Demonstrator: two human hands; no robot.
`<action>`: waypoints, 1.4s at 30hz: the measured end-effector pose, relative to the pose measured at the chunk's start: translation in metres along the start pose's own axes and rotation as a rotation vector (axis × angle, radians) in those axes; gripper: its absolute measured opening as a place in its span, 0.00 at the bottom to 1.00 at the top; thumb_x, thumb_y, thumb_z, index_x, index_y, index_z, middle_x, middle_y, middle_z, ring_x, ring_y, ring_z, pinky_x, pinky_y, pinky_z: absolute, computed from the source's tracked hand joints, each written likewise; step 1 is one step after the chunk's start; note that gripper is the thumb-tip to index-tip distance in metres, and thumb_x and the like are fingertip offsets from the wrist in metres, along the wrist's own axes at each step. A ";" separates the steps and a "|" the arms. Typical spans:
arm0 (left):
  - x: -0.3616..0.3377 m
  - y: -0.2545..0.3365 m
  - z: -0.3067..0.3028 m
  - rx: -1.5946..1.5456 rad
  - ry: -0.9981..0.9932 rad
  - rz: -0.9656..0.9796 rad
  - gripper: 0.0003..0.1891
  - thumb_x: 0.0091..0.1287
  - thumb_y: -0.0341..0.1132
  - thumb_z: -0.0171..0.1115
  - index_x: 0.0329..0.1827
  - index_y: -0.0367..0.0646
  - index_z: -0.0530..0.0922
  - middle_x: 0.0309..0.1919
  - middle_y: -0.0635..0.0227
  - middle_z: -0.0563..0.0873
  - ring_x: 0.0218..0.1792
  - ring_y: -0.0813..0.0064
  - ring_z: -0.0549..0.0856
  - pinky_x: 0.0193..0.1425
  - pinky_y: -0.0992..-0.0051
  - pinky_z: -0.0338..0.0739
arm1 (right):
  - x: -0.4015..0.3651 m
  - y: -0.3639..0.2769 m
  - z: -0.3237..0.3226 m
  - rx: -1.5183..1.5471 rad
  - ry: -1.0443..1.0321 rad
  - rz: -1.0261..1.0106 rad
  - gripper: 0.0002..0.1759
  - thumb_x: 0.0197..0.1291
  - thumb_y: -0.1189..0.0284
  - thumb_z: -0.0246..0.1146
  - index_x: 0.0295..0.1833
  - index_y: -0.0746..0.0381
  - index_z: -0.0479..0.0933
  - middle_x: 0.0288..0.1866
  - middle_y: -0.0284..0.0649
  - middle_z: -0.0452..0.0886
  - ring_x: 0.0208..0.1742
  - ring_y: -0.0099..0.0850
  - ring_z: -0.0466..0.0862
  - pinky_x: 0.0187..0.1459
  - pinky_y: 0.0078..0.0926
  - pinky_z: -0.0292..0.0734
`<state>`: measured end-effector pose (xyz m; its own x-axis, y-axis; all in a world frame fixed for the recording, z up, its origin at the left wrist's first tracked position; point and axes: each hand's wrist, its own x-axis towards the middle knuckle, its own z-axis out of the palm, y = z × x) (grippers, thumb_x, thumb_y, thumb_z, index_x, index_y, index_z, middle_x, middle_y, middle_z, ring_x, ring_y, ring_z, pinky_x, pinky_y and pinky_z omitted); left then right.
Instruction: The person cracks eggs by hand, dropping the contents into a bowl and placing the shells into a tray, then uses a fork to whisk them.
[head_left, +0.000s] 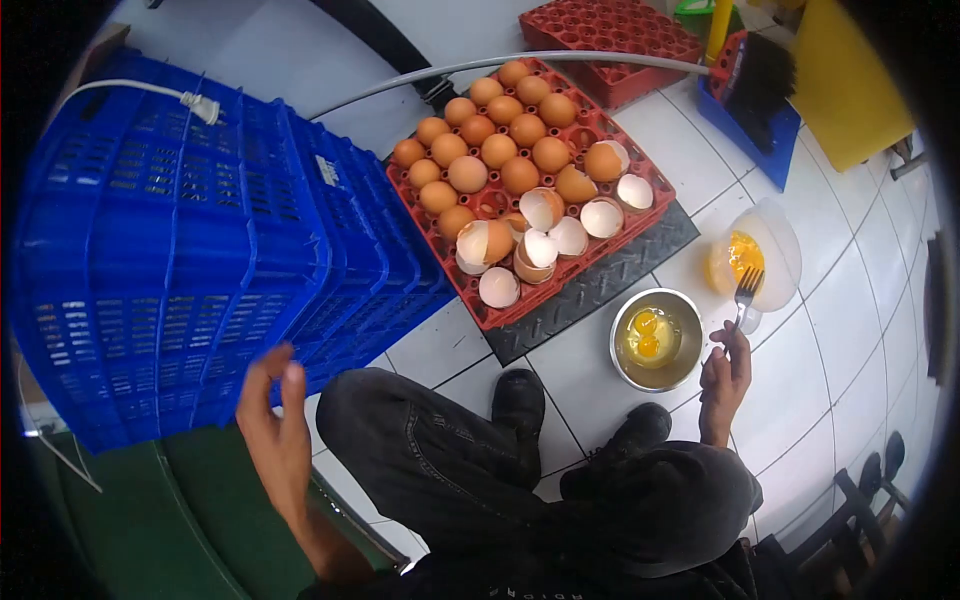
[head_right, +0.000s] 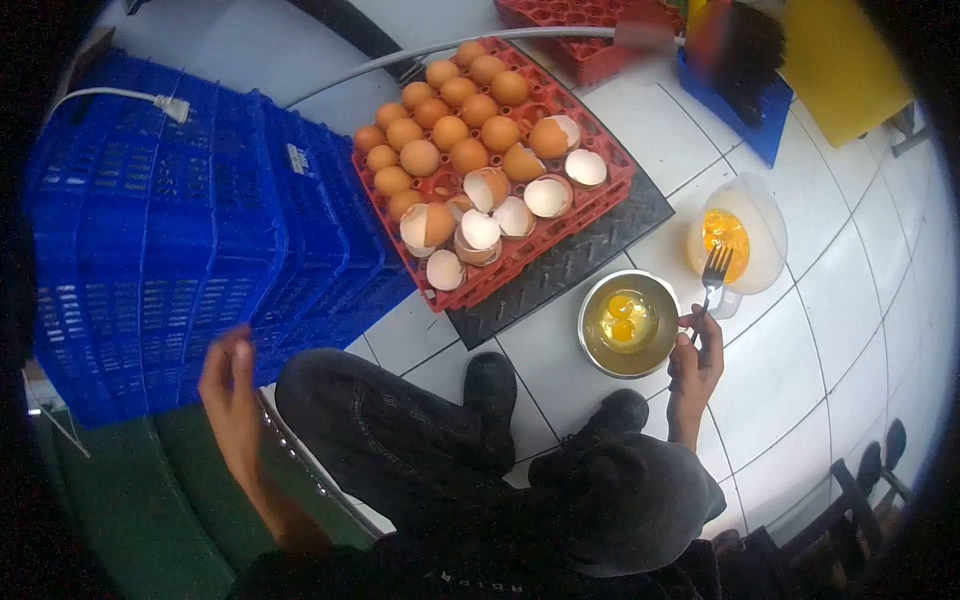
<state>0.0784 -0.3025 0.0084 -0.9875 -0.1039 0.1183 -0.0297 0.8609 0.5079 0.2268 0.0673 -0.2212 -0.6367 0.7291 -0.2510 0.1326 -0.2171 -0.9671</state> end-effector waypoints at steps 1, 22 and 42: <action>0.009 0.013 0.008 -0.065 0.026 0.066 0.15 0.69 0.36 0.61 0.51 0.32 0.79 0.49 0.54 0.84 0.54 0.58 0.82 0.60 0.66 0.72 | 0.000 0.000 0.001 0.002 -0.008 -0.004 0.26 0.63 0.68 0.61 0.65 0.67 0.68 0.49 0.35 0.75 0.24 0.12 0.65 0.21 0.10 0.55; 0.169 0.041 0.163 0.294 -0.741 1.054 0.24 0.44 0.28 0.70 0.48 0.40 0.77 0.42 0.58 0.80 0.46 0.53 0.79 0.51 0.60 0.75 | -0.019 0.000 -0.012 -0.020 -0.016 0.024 0.26 0.61 0.71 0.61 0.65 0.66 0.68 0.46 0.34 0.76 0.23 0.13 0.64 0.22 0.11 0.57; 0.182 0.079 0.161 0.238 -0.803 0.792 0.29 0.49 0.41 0.76 0.52 0.42 0.74 0.48 0.53 0.82 0.53 0.53 0.77 0.58 0.62 0.72 | -0.020 0.002 -0.003 0.022 -0.045 0.032 0.24 0.61 0.74 0.61 0.64 0.64 0.69 0.45 0.32 0.76 0.23 0.12 0.65 0.21 0.11 0.55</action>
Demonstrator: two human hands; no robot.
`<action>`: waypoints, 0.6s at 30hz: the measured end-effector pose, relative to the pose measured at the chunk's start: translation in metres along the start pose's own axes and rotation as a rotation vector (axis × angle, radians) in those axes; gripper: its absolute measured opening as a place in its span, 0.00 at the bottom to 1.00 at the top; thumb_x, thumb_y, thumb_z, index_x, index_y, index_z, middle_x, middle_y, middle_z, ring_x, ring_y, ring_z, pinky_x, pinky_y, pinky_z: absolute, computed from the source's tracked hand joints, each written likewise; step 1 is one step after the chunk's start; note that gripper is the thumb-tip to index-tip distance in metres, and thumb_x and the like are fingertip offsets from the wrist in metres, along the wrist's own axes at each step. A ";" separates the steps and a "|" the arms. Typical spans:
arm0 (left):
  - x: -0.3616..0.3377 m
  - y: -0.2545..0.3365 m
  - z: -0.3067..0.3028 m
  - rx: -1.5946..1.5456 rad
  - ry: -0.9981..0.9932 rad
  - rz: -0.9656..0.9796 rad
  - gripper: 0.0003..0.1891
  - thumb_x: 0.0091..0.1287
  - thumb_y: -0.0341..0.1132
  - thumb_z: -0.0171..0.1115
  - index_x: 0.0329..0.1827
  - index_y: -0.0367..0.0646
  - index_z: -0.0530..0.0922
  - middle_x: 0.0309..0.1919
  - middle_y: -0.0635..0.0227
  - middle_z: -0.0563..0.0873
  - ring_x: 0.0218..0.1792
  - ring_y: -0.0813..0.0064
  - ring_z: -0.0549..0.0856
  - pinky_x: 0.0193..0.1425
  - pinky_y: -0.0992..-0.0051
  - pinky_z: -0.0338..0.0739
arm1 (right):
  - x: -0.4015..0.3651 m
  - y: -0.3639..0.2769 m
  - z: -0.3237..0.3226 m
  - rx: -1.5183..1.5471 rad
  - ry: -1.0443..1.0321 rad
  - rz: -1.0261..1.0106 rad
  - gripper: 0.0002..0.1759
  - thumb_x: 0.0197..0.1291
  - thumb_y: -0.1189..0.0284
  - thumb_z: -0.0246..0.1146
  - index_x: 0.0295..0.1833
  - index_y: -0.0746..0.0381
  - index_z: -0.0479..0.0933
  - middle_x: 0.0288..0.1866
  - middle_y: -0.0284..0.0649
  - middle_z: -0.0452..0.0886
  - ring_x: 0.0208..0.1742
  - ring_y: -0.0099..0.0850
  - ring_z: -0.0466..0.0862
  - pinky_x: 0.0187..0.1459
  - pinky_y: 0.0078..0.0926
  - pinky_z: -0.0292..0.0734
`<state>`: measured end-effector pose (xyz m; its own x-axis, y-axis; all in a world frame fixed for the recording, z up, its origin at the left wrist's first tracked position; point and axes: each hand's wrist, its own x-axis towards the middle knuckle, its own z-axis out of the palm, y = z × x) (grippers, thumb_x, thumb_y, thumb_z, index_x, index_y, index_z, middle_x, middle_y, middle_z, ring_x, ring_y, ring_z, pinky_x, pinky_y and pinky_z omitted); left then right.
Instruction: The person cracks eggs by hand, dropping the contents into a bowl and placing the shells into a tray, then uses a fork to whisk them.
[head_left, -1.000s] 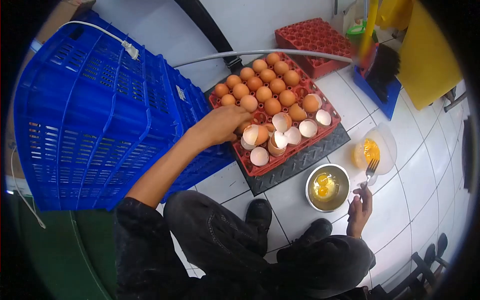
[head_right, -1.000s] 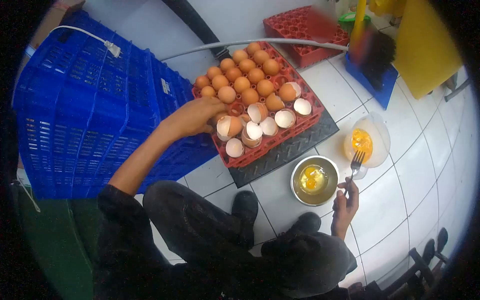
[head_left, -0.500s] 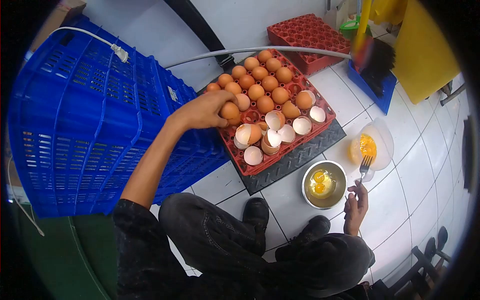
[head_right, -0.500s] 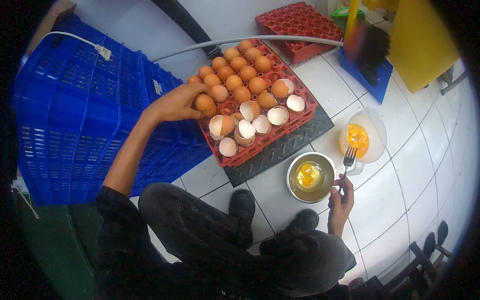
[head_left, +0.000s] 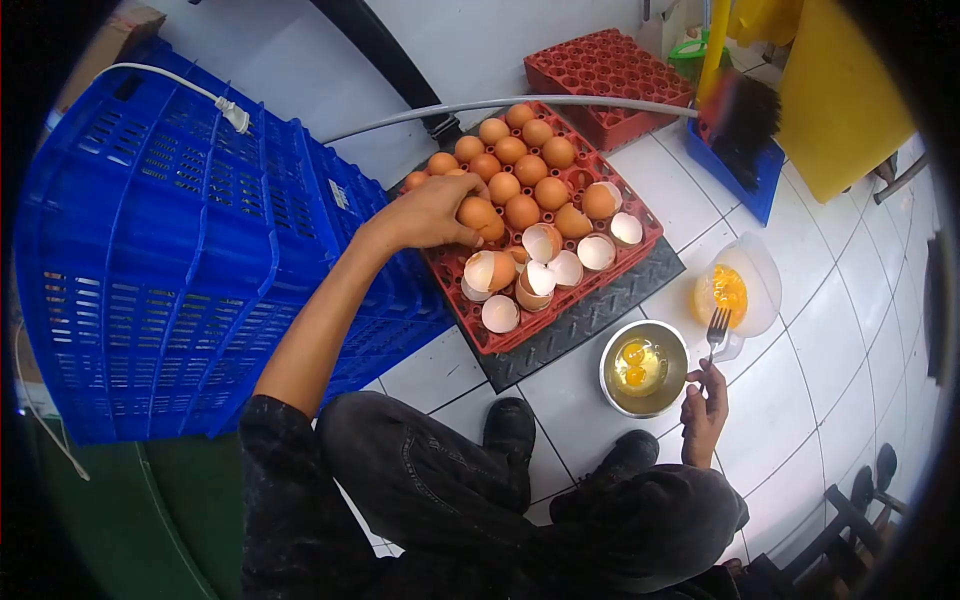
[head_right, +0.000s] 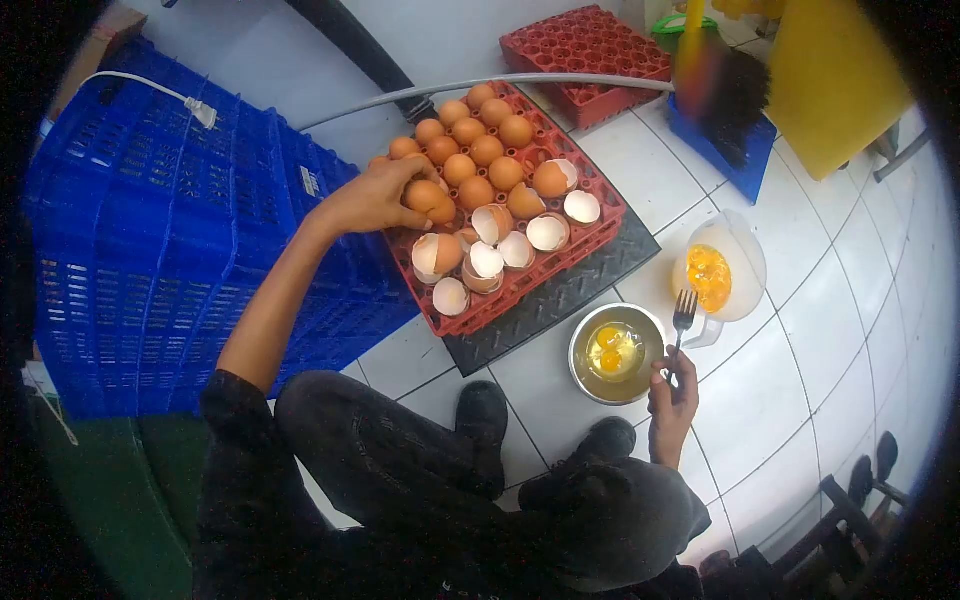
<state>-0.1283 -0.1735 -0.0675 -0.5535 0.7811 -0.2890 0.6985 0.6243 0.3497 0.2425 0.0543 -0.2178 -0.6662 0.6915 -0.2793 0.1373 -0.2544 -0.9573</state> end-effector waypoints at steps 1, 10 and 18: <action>0.000 0.004 0.000 0.018 -0.001 -0.002 0.29 0.49 0.41 0.76 0.52 0.42 0.74 0.47 0.52 0.82 0.52 0.54 0.78 0.58 0.62 0.72 | 0.000 0.000 0.000 -0.001 0.004 0.002 0.25 0.61 0.74 0.61 0.64 0.64 0.69 0.45 0.32 0.76 0.23 0.12 0.65 0.21 0.11 0.55; -0.006 -0.008 0.002 -0.082 0.104 0.024 0.27 0.50 0.37 0.76 0.50 0.38 0.74 0.46 0.54 0.83 0.51 0.58 0.81 0.55 0.64 0.75 | -0.002 0.002 -0.002 -0.005 0.015 0.010 0.25 0.61 0.74 0.61 0.64 0.64 0.69 0.45 0.33 0.76 0.23 0.13 0.65 0.21 0.12 0.55; -0.042 -0.017 0.016 -0.109 0.184 -0.024 0.32 0.48 0.36 0.76 0.57 0.35 0.75 0.48 0.52 0.79 0.54 0.54 0.78 0.59 0.63 0.73 | 0.000 0.003 -0.001 -0.034 0.025 0.021 0.25 0.60 0.71 0.62 0.64 0.64 0.70 0.44 0.31 0.76 0.26 0.13 0.65 0.22 0.11 0.55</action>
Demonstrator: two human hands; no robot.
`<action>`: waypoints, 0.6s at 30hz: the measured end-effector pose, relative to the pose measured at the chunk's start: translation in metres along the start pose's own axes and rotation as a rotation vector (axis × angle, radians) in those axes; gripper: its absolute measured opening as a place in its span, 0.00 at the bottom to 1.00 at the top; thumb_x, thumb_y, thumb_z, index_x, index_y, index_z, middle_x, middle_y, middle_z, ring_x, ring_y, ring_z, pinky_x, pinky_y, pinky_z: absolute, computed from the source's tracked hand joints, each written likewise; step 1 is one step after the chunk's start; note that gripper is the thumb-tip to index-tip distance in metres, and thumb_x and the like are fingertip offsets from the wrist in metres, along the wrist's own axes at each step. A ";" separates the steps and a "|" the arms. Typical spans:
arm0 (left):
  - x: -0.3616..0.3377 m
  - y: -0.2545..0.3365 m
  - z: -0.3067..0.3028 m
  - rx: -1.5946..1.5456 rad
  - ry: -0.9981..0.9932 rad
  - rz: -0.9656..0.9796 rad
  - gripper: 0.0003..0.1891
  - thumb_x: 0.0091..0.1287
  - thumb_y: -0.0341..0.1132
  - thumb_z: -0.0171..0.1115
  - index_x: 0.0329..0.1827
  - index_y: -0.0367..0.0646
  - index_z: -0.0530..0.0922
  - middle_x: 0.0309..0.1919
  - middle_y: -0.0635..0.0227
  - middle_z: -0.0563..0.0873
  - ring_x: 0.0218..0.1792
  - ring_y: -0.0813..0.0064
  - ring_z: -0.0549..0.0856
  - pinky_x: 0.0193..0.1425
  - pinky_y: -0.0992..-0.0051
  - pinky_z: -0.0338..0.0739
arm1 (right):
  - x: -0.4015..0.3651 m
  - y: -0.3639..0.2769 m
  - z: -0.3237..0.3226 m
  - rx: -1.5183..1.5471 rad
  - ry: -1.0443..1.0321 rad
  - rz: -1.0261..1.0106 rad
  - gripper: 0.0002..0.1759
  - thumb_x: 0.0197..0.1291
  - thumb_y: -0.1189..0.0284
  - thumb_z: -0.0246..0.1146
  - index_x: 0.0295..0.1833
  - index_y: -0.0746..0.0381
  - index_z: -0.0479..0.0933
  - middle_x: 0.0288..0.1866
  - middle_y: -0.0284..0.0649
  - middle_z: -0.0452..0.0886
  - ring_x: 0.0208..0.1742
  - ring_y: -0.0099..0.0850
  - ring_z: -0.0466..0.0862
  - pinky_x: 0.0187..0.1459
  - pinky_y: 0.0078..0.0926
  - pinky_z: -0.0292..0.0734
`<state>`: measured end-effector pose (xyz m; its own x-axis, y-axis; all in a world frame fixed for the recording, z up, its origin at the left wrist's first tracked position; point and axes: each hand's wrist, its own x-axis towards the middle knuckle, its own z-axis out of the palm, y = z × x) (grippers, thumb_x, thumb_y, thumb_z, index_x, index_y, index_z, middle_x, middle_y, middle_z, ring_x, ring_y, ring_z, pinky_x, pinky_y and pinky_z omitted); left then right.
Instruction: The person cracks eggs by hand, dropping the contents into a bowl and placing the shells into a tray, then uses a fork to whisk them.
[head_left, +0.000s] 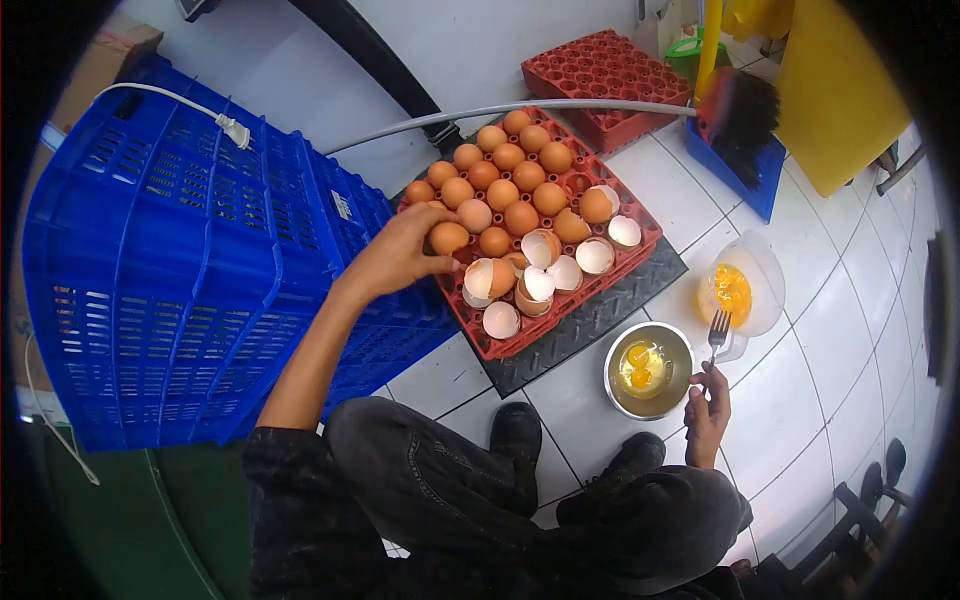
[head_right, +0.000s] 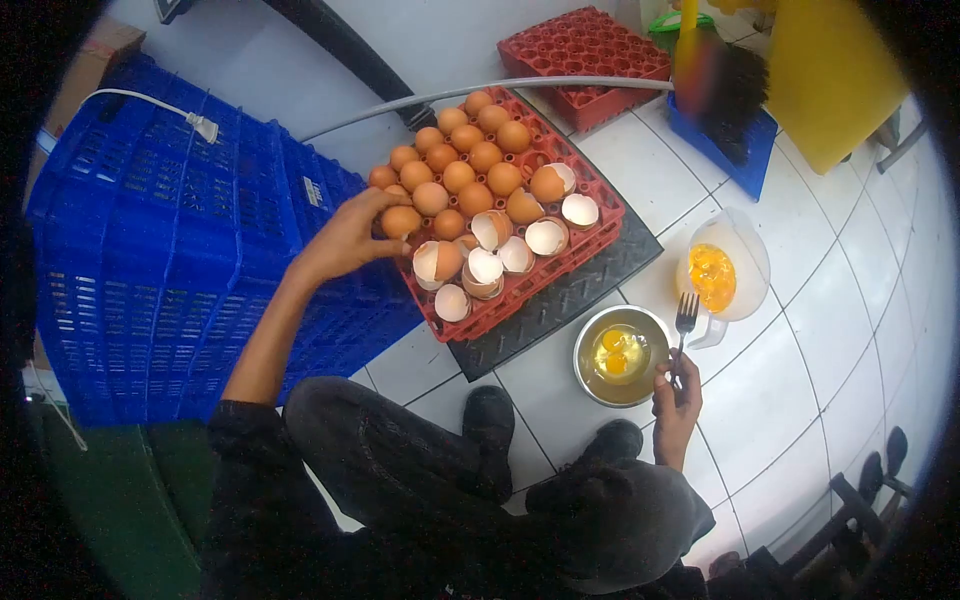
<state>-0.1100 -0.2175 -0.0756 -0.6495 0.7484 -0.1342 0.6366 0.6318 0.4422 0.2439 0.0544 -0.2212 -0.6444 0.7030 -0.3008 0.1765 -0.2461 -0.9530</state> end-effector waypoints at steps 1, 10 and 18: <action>-0.003 0.002 0.005 0.018 0.006 0.019 0.33 0.48 0.36 0.76 0.58 0.35 0.75 0.49 0.52 0.79 0.55 0.54 0.78 0.60 0.63 0.73 | 0.000 -0.001 0.001 0.006 -0.007 0.003 0.25 0.60 0.72 0.62 0.63 0.64 0.70 0.44 0.31 0.76 0.26 0.13 0.65 0.22 0.11 0.55; 0.012 0.027 0.004 0.151 0.002 0.079 0.20 0.59 0.35 0.61 0.52 0.34 0.79 0.44 0.51 0.82 0.50 0.51 0.81 0.54 0.61 0.76 | -0.002 -0.004 -0.002 0.015 -0.004 -0.003 0.25 0.60 0.73 0.62 0.64 0.63 0.70 0.44 0.31 0.77 0.26 0.13 0.66 0.23 0.11 0.55; 0.054 0.054 0.032 0.509 -0.118 -0.168 0.17 0.57 0.43 0.63 0.38 0.36 0.85 0.36 0.48 0.87 0.40 0.51 0.87 0.43 0.55 0.81 | -0.002 0.007 -0.008 -0.024 0.045 -0.030 0.24 0.62 0.71 0.63 0.64 0.62 0.71 0.47 0.34 0.79 0.29 0.15 0.71 0.25 0.12 0.60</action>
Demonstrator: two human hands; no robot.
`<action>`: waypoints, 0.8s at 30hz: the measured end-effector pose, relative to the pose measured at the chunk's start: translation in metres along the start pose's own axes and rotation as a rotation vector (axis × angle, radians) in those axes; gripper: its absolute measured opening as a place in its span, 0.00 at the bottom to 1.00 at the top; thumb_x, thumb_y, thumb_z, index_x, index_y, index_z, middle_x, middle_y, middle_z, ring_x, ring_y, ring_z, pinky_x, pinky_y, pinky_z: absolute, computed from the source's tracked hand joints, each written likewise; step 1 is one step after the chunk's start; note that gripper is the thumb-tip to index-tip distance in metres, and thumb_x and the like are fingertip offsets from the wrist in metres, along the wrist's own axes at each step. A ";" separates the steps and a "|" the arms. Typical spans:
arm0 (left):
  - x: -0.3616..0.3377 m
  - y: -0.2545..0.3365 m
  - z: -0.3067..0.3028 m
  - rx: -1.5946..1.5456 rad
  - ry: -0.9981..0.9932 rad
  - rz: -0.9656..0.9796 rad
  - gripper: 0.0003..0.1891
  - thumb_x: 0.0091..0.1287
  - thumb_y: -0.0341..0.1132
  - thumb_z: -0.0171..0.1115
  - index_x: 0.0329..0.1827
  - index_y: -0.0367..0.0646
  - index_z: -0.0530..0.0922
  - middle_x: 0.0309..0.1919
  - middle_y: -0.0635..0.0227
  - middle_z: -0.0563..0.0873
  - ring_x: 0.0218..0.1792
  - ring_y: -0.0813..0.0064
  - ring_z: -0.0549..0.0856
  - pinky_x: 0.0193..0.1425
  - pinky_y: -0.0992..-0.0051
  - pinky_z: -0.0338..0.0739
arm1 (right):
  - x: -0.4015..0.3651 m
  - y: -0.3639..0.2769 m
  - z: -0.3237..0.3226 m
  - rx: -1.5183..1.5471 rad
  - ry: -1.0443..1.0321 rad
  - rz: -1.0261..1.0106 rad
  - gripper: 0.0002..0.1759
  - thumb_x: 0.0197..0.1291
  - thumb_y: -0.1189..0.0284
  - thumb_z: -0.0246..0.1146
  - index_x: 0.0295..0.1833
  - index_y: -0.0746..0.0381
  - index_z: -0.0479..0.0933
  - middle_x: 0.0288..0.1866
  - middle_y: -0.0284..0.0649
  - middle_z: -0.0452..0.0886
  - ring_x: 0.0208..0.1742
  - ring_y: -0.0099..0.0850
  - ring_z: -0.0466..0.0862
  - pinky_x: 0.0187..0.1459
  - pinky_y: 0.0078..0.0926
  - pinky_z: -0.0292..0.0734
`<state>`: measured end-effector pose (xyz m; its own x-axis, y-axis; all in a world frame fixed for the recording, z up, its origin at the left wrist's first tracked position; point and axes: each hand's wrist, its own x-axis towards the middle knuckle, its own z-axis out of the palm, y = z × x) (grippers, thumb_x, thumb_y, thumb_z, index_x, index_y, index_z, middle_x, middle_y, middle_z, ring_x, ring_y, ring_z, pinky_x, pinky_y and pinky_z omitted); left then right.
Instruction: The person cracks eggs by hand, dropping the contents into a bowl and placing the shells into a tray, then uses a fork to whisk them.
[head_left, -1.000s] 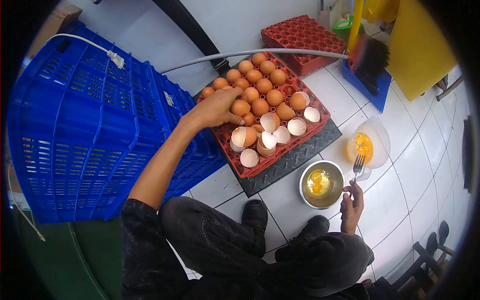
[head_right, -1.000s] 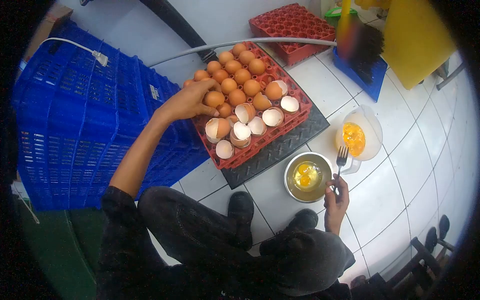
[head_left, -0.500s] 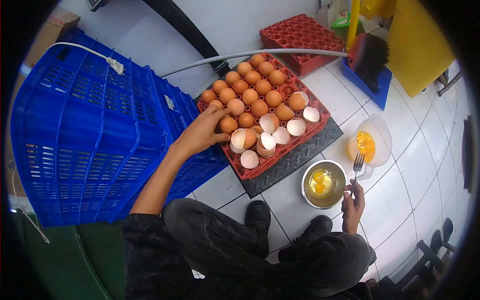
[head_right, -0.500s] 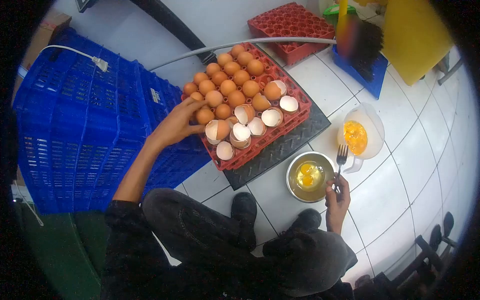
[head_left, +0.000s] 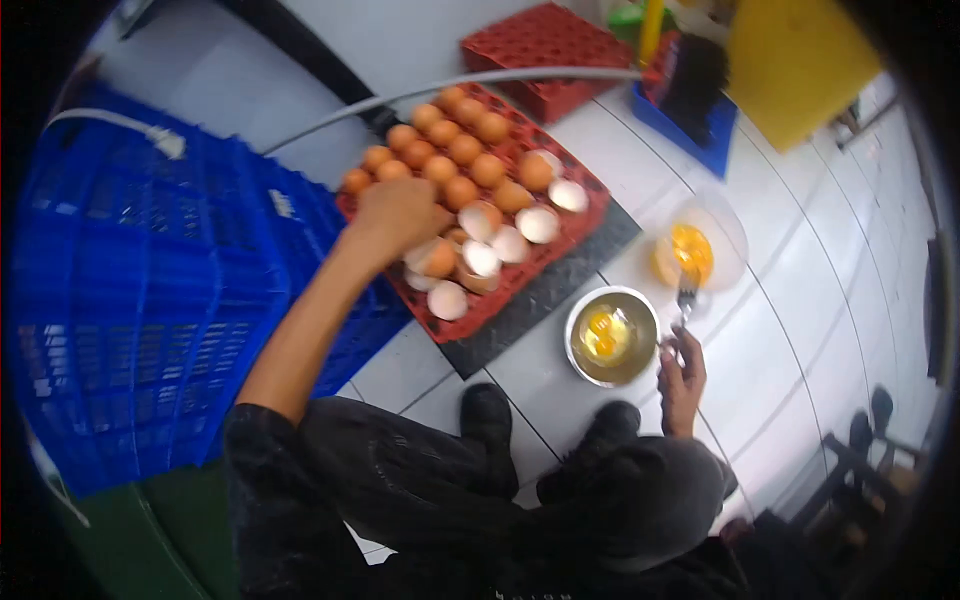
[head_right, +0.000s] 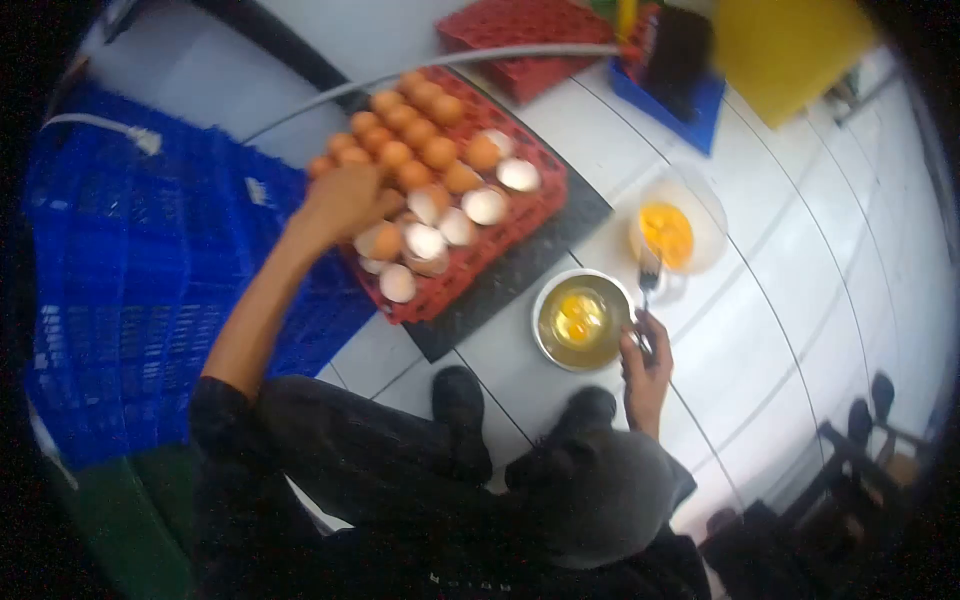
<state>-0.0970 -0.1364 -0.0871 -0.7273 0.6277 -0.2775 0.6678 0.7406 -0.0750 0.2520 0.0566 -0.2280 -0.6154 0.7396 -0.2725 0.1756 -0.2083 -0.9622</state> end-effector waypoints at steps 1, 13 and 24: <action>0.003 0.002 0.006 0.002 0.021 0.000 0.18 0.56 0.44 0.65 0.37 0.36 0.85 0.36 0.46 0.87 0.40 0.51 0.87 0.43 0.55 0.81 | -0.003 0.000 -0.003 -0.003 -0.001 0.014 0.23 0.63 0.72 0.62 0.64 0.62 0.71 0.47 0.32 0.78 0.27 0.13 0.68 0.24 0.12 0.59; 0.013 0.002 0.002 -0.120 0.031 -0.039 0.16 0.48 0.37 0.70 0.29 0.30 0.83 0.34 0.43 0.85 0.39 0.50 0.86 0.45 0.57 0.81 | -0.004 0.004 -0.002 0.048 -0.002 0.078 0.22 0.63 0.72 0.63 0.61 0.64 0.72 0.44 0.32 0.77 0.33 0.16 0.72 0.33 0.13 0.65; 0.011 0.010 0.014 -0.093 0.116 -0.028 0.21 0.47 0.37 0.71 0.40 0.32 0.77 0.35 0.45 0.85 0.39 0.48 0.86 0.45 0.56 0.81 | -0.005 0.010 0.008 0.095 -0.033 0.107 0.22 0.65 0.72 0.64 0.63 0.65 0.71 0.47 0.33 0.76 0.49 0.21 0.76 0.48 0.17 0.72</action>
<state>-0.0961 -0.1254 -0.1042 -0.7625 0.6260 -0.1632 0.6332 0.7739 0.0099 0.2507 0.0462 -0.2359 -0.6222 0.6887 -0.3723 0.1693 -0.3459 -0.9229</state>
